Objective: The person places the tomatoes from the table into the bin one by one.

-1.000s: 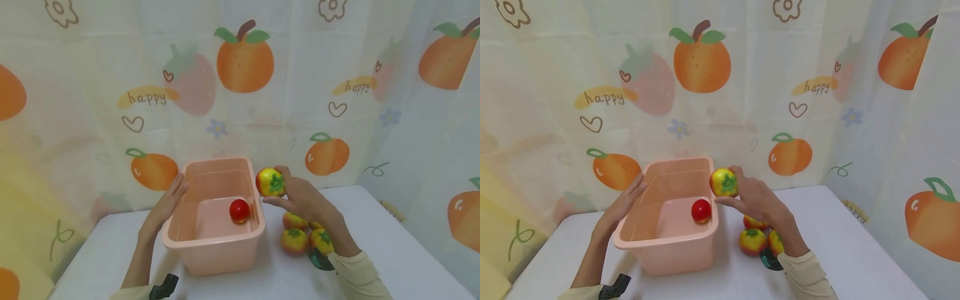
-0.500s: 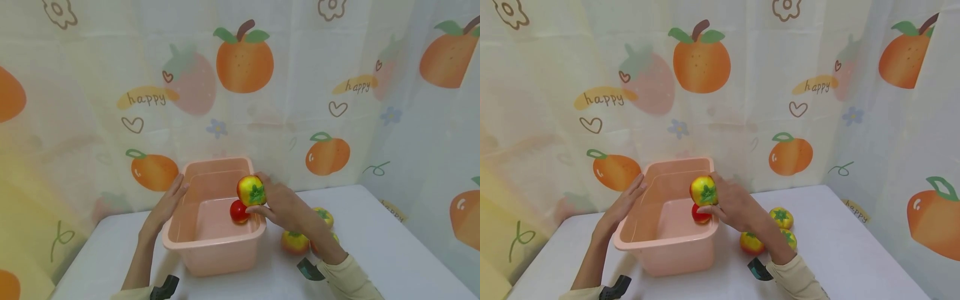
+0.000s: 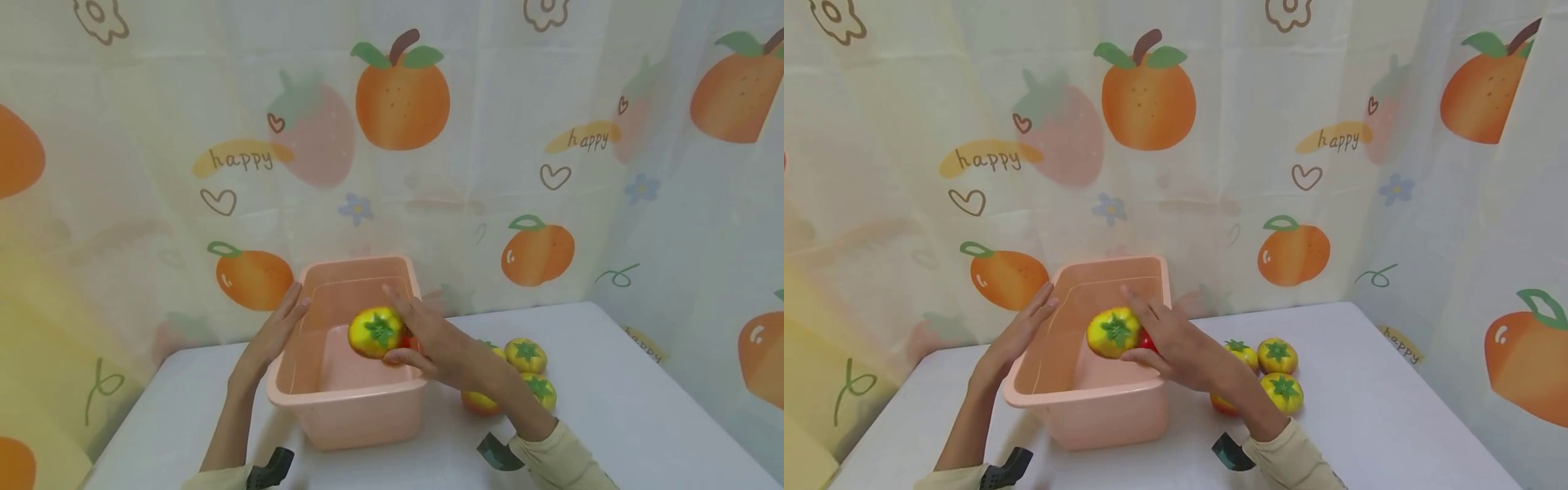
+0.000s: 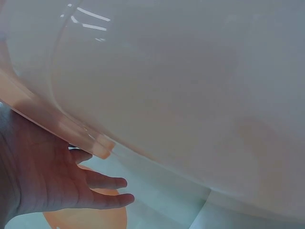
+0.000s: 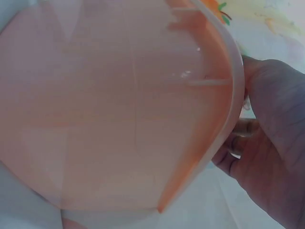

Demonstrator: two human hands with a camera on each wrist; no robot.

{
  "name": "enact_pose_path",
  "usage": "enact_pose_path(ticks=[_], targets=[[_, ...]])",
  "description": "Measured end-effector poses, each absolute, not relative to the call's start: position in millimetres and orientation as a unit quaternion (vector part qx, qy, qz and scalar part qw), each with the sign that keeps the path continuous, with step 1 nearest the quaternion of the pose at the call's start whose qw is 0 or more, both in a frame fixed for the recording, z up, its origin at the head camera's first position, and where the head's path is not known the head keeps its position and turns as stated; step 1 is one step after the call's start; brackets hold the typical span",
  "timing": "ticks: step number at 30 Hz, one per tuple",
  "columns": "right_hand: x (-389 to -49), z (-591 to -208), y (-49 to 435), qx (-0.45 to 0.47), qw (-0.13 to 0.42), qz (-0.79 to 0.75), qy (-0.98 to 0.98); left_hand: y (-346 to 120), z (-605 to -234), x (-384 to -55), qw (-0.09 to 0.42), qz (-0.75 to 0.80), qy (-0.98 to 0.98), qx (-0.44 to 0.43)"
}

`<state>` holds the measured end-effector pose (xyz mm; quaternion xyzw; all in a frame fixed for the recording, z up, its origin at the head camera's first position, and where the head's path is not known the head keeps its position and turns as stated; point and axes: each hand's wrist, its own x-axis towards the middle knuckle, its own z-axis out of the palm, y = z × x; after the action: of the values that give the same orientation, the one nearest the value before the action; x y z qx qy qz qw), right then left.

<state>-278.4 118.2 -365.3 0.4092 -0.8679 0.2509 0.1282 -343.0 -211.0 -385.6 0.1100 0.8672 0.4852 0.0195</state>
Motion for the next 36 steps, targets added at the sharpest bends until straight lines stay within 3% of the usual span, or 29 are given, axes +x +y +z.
enact_pose_path(ticks=[3, 8, 12, 19, 29, 36], targets=[[-277.1, -363.0, 119.3, 0.408, 0.117, 0.271, -0.864, -210.2, -385.5, -342.5, 0.019, 0.483, 0.869, 0.108], [-277.6, -359.7, 127.4, 0.414, 0.174, 0.237, -0.862, -208.8, -385.0, -342.2, 0.017, 0.486, 0.867, 0.11], [-275.3, -352.4, 137.9, 0.415, 0.188, 0.221, -0.863, -207.8, -385.9, -342.8, 0.016, 0.489, 0.865, 0.111], [-270.6, -335.4, 162.6, 0.342, 0.113, 0.227, -0.905, -205.5, -386.3, -342.0, 0.02, 0.494, 0.862, 0.112], [-274.3, -330.0, 213.7, 0.283, 0.063, 0.199, -0.936, -204.9, -384.3, -340.7, 0.025, 0.488, 0.866, 0.105], [-271.8, -331.5, 246.5, 0.244, -0.02, 0.235, -0.941, -206.4, -387.7, -340.2, 0.021, 0.492, 0.863, 0.111]])
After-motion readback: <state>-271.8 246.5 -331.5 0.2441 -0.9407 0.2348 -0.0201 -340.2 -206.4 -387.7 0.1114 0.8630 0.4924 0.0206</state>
